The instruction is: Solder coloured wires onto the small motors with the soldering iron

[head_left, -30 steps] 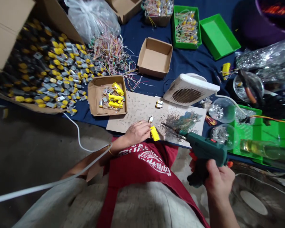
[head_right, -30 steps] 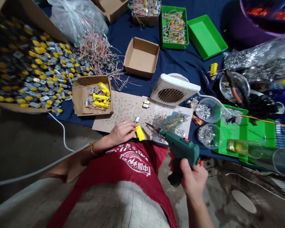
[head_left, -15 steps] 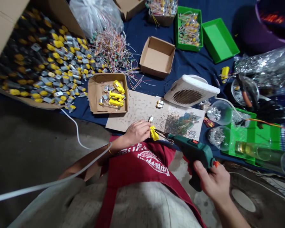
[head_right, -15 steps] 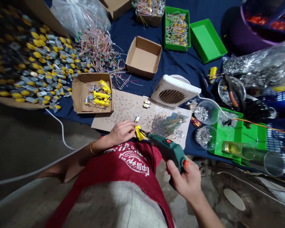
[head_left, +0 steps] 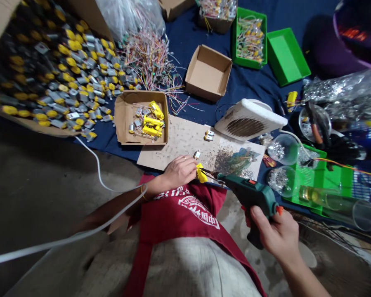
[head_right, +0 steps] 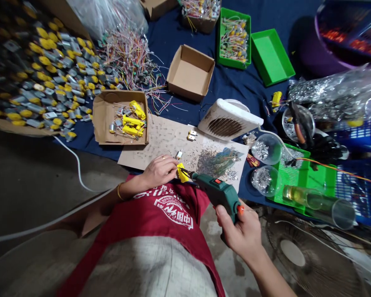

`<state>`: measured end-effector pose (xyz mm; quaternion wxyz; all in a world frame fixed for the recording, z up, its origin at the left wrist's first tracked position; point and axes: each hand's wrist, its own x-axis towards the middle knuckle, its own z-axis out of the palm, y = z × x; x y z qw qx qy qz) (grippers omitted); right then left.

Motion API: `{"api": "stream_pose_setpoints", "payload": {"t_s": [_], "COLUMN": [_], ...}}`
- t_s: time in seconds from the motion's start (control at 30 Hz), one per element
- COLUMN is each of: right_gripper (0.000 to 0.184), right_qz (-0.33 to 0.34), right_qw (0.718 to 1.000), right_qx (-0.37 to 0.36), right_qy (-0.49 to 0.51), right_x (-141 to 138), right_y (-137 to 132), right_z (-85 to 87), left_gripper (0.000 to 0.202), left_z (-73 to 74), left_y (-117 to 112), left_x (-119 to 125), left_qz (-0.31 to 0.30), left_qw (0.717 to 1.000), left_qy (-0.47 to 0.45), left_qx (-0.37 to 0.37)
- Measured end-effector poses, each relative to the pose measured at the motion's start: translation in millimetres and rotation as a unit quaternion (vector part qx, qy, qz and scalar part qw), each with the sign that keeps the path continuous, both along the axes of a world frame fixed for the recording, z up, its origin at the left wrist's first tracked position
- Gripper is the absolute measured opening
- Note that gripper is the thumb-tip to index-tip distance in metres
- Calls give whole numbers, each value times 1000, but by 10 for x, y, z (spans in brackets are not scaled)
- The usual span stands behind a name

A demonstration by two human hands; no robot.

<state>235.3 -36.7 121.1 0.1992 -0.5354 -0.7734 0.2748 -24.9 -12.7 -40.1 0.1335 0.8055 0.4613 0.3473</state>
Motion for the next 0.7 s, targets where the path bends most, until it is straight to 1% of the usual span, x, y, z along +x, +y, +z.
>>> {"api": "stream_pose_setpoints", "payload": {"t_s": [0.17, 0.37, 0.7], "right_gripper": [52, 54, 61], "right_qz": [5, -7, -18], "right_qw": [1000, 1000, 999], "right_qx": [0, -16, -30], "right_qy": [-6, -17, -17], "right_x": [-9, 2, -77], "right_y": [13, 22, 67], "right_z": [-2, -10, 37], "left_gripper": [19, 18, 16], "left_z": [1, -7, -17], "left_y": [-1, -8, -3], "left_x": [5, 4, 2], "left_qz": [2, 7, 2], "left_qw": [1000, 1000, 1000], "left_qy": [9, 13, 10], "left_qx": [-11, -3, -13]}}
